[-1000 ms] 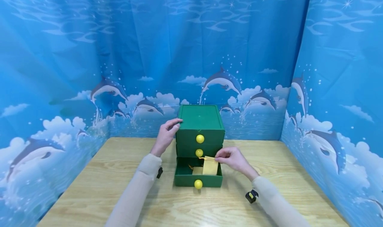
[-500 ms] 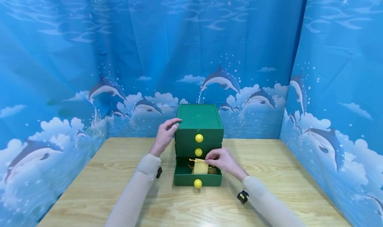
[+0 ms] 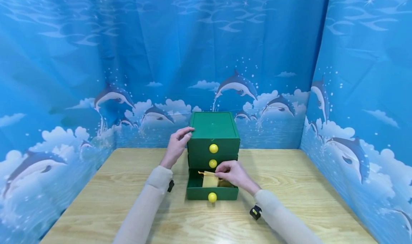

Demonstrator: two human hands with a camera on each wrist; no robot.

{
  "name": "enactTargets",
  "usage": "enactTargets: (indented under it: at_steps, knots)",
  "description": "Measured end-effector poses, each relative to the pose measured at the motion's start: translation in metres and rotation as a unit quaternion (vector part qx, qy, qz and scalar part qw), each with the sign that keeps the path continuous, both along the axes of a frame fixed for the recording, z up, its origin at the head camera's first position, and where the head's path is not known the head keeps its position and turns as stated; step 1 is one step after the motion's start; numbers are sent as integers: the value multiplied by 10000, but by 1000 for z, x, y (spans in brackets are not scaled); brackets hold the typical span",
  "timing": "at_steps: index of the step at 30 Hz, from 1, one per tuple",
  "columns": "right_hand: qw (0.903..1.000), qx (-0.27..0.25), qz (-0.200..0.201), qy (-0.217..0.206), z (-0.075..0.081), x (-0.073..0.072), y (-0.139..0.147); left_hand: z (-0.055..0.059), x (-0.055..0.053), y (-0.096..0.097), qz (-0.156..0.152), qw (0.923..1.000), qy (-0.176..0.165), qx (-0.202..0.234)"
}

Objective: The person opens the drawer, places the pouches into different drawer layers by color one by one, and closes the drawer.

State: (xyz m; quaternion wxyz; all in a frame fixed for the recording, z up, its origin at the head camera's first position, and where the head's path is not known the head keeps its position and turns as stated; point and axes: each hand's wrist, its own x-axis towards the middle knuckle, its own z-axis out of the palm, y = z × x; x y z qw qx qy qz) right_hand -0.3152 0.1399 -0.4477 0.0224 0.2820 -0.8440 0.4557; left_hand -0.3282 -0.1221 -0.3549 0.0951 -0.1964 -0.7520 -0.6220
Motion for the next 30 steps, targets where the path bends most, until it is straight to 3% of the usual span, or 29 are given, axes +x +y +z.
enactTargets:
  at_steps: [14, 23, 30]
  knots:
    - [9994, 260, 144, 180, -3, 1, -18, 1, 1, 0, 5, 10000, -14, -61]
    - [9970, 478, 139, 594, -5, 2, -26, 1, 1, 0, 33, 10000, -23, -52]
    - [9968, 544, 79, 576, -6, 2, -28, 1, 1, 0, 33, 10000, -14, -40]
